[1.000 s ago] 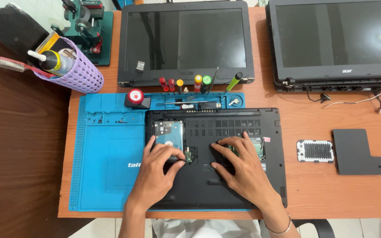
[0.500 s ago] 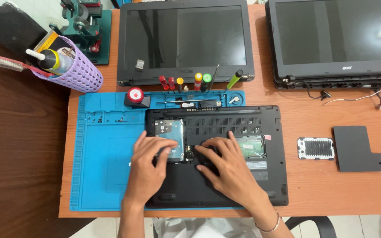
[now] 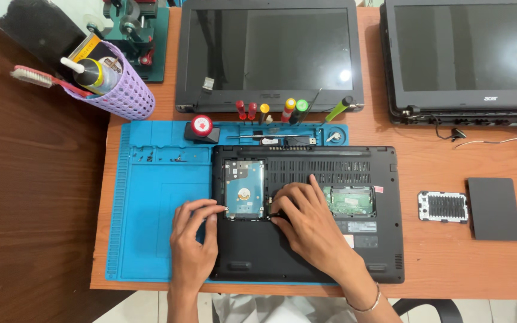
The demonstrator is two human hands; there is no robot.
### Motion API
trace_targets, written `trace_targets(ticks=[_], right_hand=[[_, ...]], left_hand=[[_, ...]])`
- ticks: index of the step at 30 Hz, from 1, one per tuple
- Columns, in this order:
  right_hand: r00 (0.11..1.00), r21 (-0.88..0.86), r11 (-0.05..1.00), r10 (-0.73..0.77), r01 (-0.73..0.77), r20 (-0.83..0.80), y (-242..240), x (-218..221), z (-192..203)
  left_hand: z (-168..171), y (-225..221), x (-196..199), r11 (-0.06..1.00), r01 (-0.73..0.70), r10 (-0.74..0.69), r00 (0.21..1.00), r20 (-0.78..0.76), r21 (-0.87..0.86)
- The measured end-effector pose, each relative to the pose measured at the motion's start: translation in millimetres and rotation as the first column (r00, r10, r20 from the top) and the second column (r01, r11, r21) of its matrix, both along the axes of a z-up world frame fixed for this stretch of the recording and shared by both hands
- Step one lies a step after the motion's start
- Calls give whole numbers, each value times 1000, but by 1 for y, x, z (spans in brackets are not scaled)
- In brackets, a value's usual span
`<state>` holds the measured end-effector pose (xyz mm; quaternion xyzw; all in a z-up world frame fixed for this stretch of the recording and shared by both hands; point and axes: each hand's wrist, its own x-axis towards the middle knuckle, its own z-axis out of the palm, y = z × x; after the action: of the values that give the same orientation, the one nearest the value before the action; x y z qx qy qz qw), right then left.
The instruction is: The person uses a tool to pry open the back panel of a laptop, removes the internal battery, and handles various internal components including a hard drive and heat sink.
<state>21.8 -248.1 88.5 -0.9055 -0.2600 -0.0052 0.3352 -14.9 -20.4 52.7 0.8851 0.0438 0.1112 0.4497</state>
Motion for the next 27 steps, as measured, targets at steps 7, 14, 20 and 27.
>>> trace_targets(ticks=[7,14,20,27], right_hand=[[997,69,998,-2,8,-74,5,-4,-3],[995,63,997,-41,46,-88,7,-4,-5],[994,93,992,-72,80,-87,7,-6,-4],[995,100,992,-72,79,-66,7,-7,-8]], left_hand=[[-4,-3,-2,995,15,-17,999,27,94],[-4,-4,-3,997,8,-11,999,34,82],[-6,-4,-3,996,12,-16,999,37,92],[-6,-5,-1,994,6,-15,997,81,105]])
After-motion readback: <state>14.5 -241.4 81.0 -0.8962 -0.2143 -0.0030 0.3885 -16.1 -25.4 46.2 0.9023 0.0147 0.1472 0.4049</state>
